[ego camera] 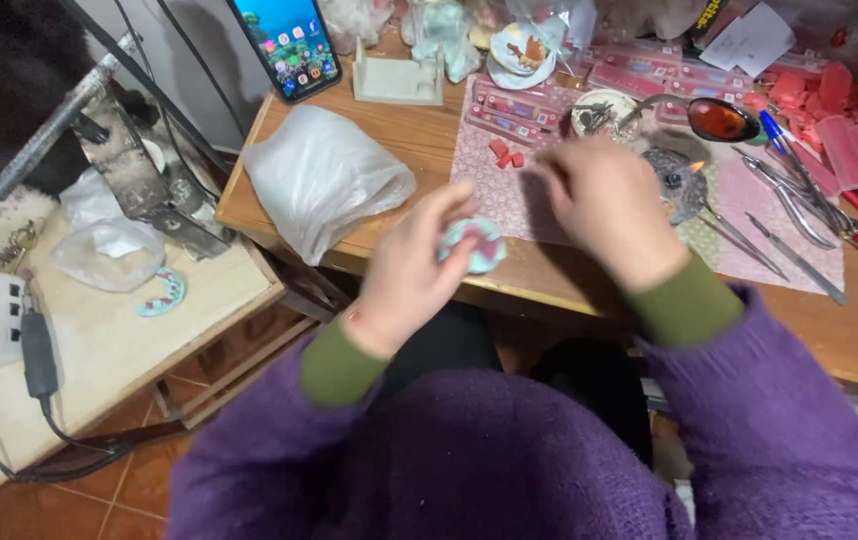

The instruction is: Crafting and modifying a dental appliance using wax and specialized lab tools.

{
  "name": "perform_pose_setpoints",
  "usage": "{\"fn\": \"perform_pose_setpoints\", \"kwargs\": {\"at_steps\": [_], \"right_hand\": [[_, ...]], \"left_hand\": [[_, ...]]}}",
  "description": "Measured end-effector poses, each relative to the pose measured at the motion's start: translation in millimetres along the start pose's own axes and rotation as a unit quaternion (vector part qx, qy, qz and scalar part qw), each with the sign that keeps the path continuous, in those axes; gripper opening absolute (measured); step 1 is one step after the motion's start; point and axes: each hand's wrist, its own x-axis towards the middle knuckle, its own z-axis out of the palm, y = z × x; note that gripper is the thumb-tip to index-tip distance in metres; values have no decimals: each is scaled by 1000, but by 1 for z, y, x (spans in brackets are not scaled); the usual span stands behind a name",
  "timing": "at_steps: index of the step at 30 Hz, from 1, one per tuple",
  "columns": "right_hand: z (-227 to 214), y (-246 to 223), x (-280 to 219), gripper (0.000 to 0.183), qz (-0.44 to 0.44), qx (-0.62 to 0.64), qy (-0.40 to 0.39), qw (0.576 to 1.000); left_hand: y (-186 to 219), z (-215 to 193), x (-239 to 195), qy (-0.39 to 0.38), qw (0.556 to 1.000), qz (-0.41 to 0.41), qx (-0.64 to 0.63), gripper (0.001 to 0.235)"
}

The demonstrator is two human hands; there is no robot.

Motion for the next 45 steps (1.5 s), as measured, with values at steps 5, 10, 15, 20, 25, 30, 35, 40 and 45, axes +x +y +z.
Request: {"fn": "perform_pose_setpoints", "kwargs": {"at_steps": [5, 10, 15, 20, 25, 30, 35, 40, 45], "right_hand": [[38, 0, 49, 31, 59, 3, -23, 998], [55, -2, 54, 32, 68, -14, -13, 997], [58, 1, 55, 25, 67, -8, 5, 998], [41, -1, 51, 18, 45, 109, 76, 990], [10, -4, 23, 19, 57, 198, 106, 973], [-20, -9, -29, 15, 84, 194, 107, 971], [-8, 15, -84, 15, 191, 309, 118, 924], [2, 35, -112, 16, 235, 446, 156, 850], [6, 43, -125, 14, 232, 480, 164, 830]], "left_hand": [[-25, 45, 25, -13, 999, -38, 9, 59], [-23, 41, 25, -10, 997, -66, 38, 65], [-22, 38, 22, -21, 997, -68, 38, 69], [-17, 34, 19, -47, 997, -59, 35, 73], [-20, 33, 15, -49, 998, -37, 29, 76], [-19, 31, 16, -61, 997, 10, 44, 82], [-13, 41, 16, -63, 994, 1, 90, 81], [2, 55, 23, -60, 990, 19, 127, 83], [7, 62, 26, -49, 989, 33, 134, 83]]}}
